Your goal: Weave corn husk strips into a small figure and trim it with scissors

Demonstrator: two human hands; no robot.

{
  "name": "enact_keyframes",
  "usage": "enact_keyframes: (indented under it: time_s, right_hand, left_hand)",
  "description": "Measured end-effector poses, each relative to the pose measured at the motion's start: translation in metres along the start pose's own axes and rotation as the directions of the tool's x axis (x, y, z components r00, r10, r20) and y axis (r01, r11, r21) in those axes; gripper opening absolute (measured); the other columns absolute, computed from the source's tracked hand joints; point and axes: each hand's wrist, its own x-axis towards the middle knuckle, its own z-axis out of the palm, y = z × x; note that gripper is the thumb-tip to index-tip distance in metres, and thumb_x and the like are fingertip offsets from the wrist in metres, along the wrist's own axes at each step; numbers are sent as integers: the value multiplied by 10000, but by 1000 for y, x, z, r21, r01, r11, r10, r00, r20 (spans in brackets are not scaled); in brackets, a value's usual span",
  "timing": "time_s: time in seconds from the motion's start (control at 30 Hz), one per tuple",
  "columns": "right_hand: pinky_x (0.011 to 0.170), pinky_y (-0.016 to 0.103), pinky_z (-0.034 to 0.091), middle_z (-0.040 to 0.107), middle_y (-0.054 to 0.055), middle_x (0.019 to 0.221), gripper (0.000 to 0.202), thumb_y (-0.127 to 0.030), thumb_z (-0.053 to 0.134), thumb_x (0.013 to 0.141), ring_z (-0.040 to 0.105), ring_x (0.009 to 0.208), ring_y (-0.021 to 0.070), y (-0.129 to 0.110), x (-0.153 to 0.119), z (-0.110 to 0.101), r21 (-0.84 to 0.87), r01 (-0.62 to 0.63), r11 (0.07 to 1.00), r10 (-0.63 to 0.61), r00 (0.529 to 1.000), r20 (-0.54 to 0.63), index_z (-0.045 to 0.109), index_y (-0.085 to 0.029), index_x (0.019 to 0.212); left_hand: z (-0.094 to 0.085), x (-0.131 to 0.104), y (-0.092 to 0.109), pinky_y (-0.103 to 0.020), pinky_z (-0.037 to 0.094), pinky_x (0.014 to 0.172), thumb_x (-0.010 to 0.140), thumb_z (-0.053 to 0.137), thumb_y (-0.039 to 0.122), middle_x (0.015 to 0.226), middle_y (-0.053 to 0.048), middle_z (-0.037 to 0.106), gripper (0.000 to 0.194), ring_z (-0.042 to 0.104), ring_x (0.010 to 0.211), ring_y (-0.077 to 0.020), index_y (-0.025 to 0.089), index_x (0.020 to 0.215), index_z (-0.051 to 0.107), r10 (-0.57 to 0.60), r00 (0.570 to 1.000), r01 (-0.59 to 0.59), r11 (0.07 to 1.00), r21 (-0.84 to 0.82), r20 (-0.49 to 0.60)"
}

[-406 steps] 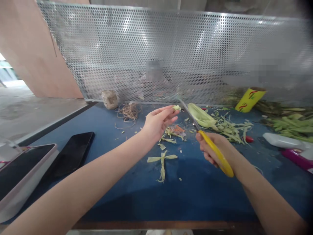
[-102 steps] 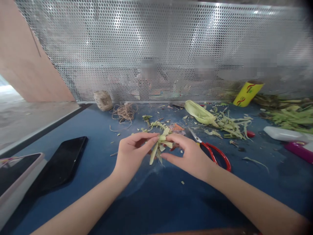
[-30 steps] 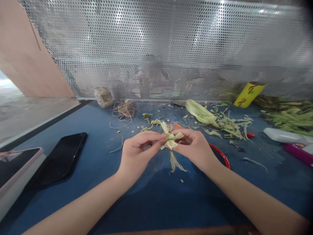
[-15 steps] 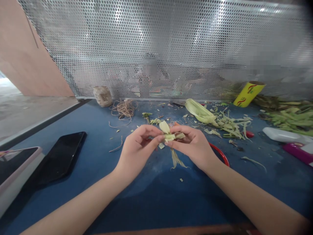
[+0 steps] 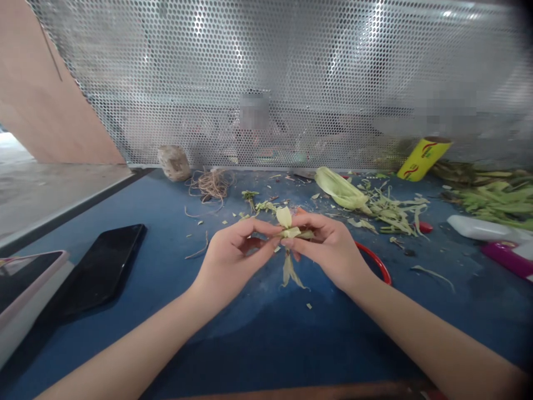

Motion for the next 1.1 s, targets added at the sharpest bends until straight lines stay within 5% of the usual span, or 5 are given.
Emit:
enact_keyframes:
  time_s: [0.63,0.93,1.1]
  right_hand:
    - [553,265,528,640,-3,637,193,-305,714,622,623,570,132,-12,3,-9,14,-187,982,184,976,121,626,-172,732]
    - [525,227,398,559,-8,633,142,-300,677,656,483,567,92,-4,5,-14,-126,-75,989,80,996,31,643,-164,677]
    - [613,235,417,584,-8,662,106,-278,657,667,530,657,113,-9,5,-14,-110,-79,991,85,995,47,644,-174,683]
  left_hand:
    - [-9,3,5,-217,491,714,743,578,157,857,-7,690,203,626,768,-136,258,874,697,285,954,-297,860,414,93]
    - [-2,2,3,-216,515,663,720,614,180,784,10,694,145,635,710,-130,227,843,675,87,996,-85,967,239,2]
    - [-1,3,3,-219,512,675,692,637,173,764,13,695,78,635,710,-132,218,746,670,43,998,-50,976,213,38]
